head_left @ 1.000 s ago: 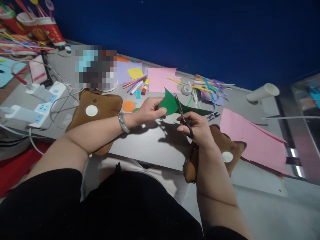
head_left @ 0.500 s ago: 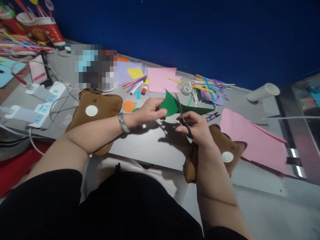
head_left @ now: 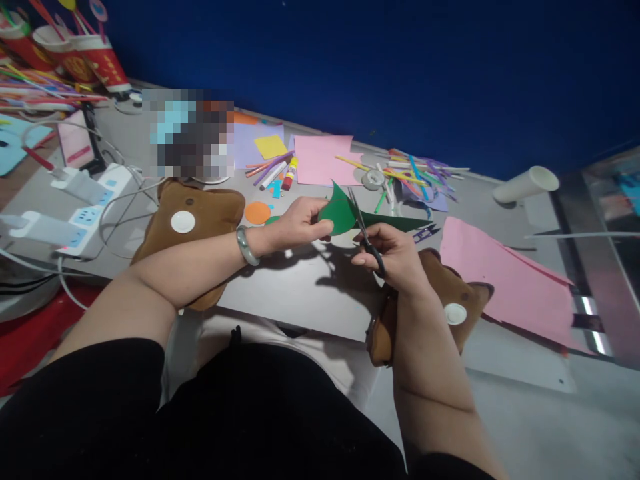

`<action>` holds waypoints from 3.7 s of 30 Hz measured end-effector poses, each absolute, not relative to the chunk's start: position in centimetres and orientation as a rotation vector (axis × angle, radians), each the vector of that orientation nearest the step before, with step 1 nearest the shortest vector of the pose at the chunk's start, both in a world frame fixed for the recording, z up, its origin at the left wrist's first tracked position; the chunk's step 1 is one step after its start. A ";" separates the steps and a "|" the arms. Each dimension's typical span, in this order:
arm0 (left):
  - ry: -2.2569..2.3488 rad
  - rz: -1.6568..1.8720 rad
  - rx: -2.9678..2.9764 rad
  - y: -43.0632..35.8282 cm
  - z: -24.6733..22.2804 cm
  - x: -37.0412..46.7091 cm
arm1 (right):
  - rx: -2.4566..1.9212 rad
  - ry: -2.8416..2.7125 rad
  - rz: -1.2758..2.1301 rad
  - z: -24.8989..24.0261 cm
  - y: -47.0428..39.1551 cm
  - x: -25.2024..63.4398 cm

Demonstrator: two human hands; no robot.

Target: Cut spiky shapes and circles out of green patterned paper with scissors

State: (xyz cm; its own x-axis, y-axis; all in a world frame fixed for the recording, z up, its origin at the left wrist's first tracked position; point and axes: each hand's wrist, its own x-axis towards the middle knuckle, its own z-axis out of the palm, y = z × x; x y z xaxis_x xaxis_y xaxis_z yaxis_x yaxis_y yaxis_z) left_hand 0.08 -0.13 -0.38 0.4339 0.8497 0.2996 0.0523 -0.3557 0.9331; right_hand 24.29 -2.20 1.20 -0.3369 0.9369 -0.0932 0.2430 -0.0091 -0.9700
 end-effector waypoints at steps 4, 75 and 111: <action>0.770 1.068 1.719 -0.1 -0.6 0.1 | -1.240 -1.634 1.396 1.3 -2.3 24.3; 0.720 1.055 1.604 -0.1 -0.9 0.2 | -1.196 -1.605 1.416 0.7 -2.3 23.8; 0.677 1.029 1.488 -0.2 -1.1 0.5 | -1.165 -1.670 1.377 0.4 -1.9 24.3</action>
State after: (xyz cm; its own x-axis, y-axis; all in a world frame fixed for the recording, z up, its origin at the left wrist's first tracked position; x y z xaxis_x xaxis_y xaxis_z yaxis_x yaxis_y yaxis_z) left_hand 0.49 -0.23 -1.09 0.4496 0.8638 0.2275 -0.1328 -0.1873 0.9733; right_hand 24.33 -1.91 0.38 -0.3767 0.9254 -0.0424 0.2180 0.0441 -0.9749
